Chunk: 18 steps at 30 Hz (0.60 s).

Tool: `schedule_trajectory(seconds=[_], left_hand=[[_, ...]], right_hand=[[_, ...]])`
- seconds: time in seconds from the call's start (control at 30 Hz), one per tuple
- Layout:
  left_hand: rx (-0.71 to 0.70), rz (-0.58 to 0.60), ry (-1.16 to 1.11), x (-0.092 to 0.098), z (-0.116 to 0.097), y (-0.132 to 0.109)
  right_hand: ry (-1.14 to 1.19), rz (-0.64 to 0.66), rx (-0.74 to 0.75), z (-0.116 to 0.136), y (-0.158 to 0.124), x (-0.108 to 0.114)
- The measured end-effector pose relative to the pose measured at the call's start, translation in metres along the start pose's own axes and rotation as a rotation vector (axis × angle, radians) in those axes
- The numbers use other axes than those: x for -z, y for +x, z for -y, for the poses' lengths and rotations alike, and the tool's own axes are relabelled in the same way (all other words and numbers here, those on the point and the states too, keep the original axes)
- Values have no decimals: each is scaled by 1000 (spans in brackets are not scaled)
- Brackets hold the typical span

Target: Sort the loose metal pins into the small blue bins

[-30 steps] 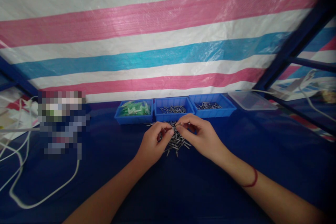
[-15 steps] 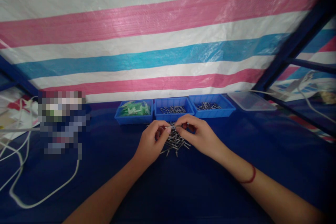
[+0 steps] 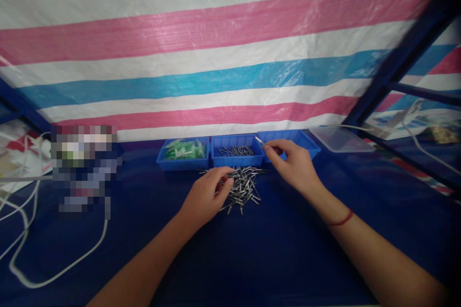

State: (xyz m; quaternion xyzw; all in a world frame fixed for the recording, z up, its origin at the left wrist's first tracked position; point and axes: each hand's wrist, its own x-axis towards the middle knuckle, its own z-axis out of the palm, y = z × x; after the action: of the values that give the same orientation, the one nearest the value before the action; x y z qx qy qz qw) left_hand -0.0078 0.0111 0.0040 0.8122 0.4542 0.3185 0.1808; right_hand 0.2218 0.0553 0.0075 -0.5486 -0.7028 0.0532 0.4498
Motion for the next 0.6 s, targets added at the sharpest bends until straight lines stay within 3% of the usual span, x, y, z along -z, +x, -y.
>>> schedule_trajectory(seconds=[0.17, 0.3, 0.37, 0.5, 0.6], left_hand=[[6, -29, 239, 8, 14, 5], [28, 14, 414, 10, 26, 6], [50, 51, 485, 10, 28, 5], [114, 79, 596, 10, 22, 1], [184, 45, 663, 11, 15, -4]], right_hand=[[-321, -13, -126, -29, 15, 19], [-334, 1, -115, -25, 13, 19], [-264, 93, -29, -14, 9, 16], [-155, 406, 158, 9, -3, 6], [-166, 521, 200, 18, -10, 2]])
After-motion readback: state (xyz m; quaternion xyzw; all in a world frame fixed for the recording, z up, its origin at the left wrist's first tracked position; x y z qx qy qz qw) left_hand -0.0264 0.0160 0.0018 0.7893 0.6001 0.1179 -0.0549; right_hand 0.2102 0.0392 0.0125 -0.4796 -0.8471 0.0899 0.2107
